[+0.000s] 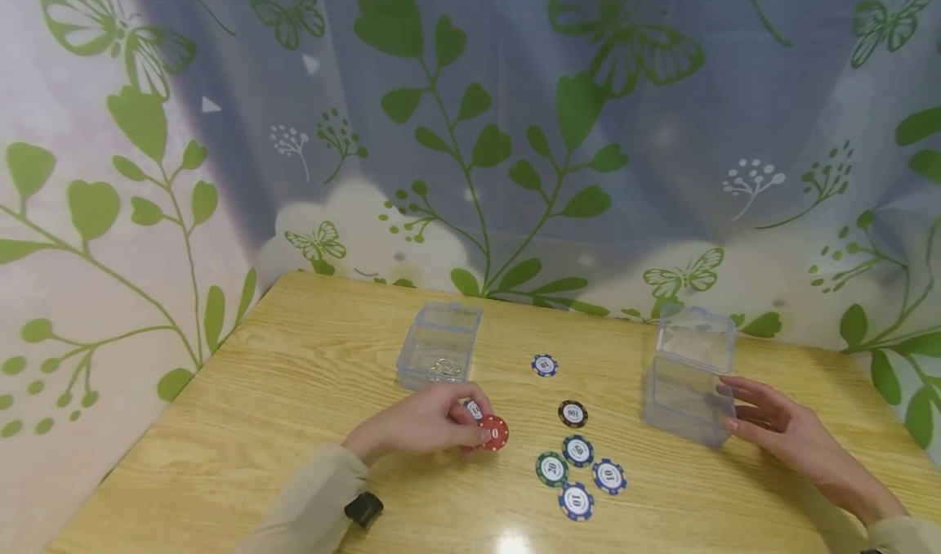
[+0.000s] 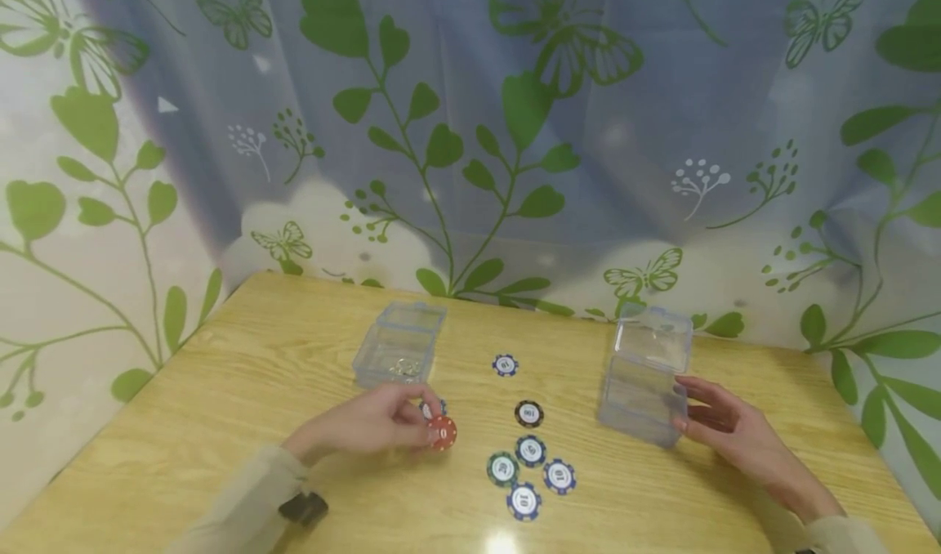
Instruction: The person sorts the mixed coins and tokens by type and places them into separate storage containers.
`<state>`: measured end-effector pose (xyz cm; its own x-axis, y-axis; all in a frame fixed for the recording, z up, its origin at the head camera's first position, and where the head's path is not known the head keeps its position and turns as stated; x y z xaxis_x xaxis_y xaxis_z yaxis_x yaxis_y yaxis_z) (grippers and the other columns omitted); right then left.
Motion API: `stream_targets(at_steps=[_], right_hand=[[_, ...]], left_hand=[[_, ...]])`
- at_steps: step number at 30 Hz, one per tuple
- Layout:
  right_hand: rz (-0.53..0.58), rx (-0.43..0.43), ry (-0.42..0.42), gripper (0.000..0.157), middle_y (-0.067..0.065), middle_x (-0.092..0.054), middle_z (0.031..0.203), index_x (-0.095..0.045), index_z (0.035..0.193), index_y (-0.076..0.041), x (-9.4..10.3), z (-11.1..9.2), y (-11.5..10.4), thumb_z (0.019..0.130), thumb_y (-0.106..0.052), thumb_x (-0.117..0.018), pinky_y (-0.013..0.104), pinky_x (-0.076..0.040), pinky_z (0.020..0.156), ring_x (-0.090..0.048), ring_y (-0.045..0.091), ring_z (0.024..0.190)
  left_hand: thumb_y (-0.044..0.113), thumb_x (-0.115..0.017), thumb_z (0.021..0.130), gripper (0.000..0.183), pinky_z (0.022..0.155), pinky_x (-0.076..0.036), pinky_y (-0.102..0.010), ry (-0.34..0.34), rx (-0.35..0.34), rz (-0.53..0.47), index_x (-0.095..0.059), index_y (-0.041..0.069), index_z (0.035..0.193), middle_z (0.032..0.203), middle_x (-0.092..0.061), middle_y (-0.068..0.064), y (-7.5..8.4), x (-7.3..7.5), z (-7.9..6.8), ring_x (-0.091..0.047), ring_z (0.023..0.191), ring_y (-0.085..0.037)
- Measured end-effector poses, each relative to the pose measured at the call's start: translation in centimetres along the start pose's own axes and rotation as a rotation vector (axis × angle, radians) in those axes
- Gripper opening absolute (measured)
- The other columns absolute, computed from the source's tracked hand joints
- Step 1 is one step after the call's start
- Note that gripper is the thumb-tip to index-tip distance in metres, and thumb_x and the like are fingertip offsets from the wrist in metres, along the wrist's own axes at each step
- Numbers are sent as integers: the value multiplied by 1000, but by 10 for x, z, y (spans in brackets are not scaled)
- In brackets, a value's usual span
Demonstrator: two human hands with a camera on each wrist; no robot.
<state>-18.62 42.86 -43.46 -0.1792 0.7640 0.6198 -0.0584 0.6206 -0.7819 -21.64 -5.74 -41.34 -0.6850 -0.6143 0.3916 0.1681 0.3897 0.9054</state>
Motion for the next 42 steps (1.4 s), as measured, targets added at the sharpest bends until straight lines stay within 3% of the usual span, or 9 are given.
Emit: stream_targets(at_steps=[4,10,15,23,30,34,37,42], right_hand=[[-9,2,1,61,-44,-44,130,-36,158,-13,-1,0,-2,104,-24,-61,17,-54,81,-52,-20,111],[-29,8,3,61,-43,-44,131,-38,157,-11,-2,0,-6,104,-25,-63,17,-54,82,-52,-20,112],[-22,3,-3,62,-43,-45,131,-38,157,-10,-5,0,-8,103,-26,-64,18,-54,83,-52,-20,112],[-16,15,0,63,-42,-46,132,-39,157,-11,-10,-1,-13,101,-25,-66,19,-55,83,-53,-19,112],[-57,36,35,64,-43,-45,129,-42,155,-11,-16,-1,-20,99,-28,-69,19,-54,84,-53,-19,109],[-102,67,47,62,-11,-58,145,-44,153,-10,-22,2,-25,99,-25,-69,18,-53,85,-52,-18,110],[-137,43,45,62,20,-54,150,-44,153,-11,-26,6,-29,99,-28,-69,18,-52,84,-51,-17,109],[-141,38,49,64,26,-52,150,-43,153,-10,-29,8,-34,98,-28,-71,19,-52,84,-51,-16,109]], left_hand=[[17,-68,95,17,52,-34,-22,24,-20,-26,-63,16,111,85,-77,-15,7,-6,7,-57,63,-11],[19,-69,97,17,63,-50,-26,75,-39,-108,-62,15,112,92,-80,-10,19,-18,21,-76,81,-28],[19,-68,99,15,73,-55,-30,103,-64,-176,-62,13,112,93,-80,-7,29,-28,33,-75,86,-38],[21,-68,99,14,57,-40,-24,188,-52,-143,-63,19,112,94,-80,-10,39,-42,51,-76,84,-33],[22,-68,99,16,57,-40,-24,221,-43,-157,-63,17,113,92,-79,-12,48,-50,65,-76,81,-28],[20,-68,99,16,58,-43,-24,231,-34,-186,-63,15,113,91,-79,-13,53,-57,75,-76,81,-28],[20,-68,99,17,64,-50,-23,247,-24,-206,-63,13,113,93,-79,-11,54,-61,81,-76,80,-26],[21,-70,98,17,70,-56,-26,281,-7,-218,-64,12,111,96,-79,-14,56,-66,89,-77,82,-26]])
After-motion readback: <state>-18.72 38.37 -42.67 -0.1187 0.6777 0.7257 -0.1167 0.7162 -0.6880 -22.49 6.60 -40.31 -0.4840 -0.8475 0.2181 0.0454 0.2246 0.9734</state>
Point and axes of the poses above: each hand's wrist, its own z-axis towards the middle knuckle, its own x-axis out of the back of the hand, y = z × x, the point moved 3 cm from there along z, towards the middle knuckle
